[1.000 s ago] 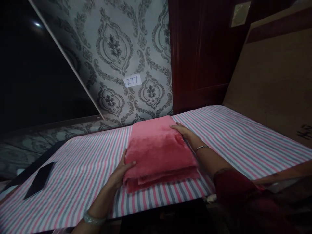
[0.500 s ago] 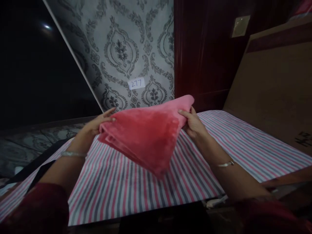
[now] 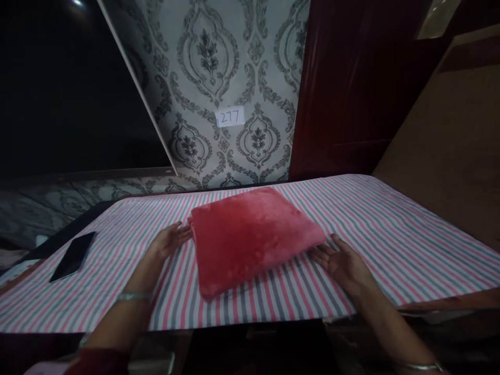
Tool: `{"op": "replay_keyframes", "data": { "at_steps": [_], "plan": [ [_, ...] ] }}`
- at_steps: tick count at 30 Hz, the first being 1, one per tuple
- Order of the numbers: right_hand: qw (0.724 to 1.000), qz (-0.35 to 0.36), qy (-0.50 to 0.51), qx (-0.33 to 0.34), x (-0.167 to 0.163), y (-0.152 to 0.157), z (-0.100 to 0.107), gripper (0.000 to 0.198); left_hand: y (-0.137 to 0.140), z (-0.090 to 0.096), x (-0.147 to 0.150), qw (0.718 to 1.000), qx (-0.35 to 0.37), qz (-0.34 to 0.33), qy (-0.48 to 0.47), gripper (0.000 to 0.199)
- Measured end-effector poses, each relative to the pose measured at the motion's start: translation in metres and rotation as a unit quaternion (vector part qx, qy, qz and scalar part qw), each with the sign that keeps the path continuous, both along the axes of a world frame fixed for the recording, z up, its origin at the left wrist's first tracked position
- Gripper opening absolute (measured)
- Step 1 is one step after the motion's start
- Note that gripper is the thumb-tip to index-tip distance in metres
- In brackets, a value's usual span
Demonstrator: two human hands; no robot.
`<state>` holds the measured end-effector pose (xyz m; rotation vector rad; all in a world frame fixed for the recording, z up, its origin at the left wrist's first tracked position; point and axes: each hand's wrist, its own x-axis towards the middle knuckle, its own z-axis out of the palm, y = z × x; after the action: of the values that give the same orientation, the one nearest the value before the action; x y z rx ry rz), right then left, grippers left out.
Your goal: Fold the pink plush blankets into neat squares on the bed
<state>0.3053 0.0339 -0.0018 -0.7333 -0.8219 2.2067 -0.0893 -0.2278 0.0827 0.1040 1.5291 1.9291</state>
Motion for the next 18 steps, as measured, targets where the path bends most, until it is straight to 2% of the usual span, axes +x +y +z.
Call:
{"op": "replay_keyframes", "data": {
  "at_steps": [2, 3, 6, 8, 11, 14, 18],
  "plan": [
    [0.999, 0.025, -0.026, 0.021, 0.001, 0.018, 0.005, 0.006, -0.020, -0.015, 0.022, 0.998, 0.019, -0.022, -0.055, 0.006],
    [0.998, 0.041, -0.039, 0.033, 0.000, 0.026, 0.007, 0.009, -0.030, -0.022, 0.034, 0.996, 0.028, -0.041, -0.073, 0.009],
    [0.991, 0.099, -0.072, 0.057, -0.012, 0.042, 0.019, 0.020, -0.045, -0.039, 0.072, 0.991, 0.059, -0.089, -0.080, 0.026],
    [0.987, 0.122, -0.089, 0.053, -0.024, 0.048, 0.029, 0.024, -0.042, -0.043, 0.090, 0.991, 0.068, -0.089, -0.072, 0.042],
    [0.984, 0.123, -0.117, 0.062, -0.043, 0.049, 0.042, 0.016, -0.023, -0.041, 0.106, 0.995, 0.071, -0.050, -0.057, 0.068],
    [0.975, 0.130, -0.149, 0.105, -0.056, 0.038, 0.055, 0.013, -0.005, -0.033, 0.113, 0.995, 0.091, -0.050, -0.007, 0.091],
    [0.970, 0.107, -0.138, 0.170, -0.054, 0.011, 0.083, 0.027, -0.007, -0.005, 0.097, 0.995, 0.079, -0.019, 0.058, 0.105]
  ]
}}
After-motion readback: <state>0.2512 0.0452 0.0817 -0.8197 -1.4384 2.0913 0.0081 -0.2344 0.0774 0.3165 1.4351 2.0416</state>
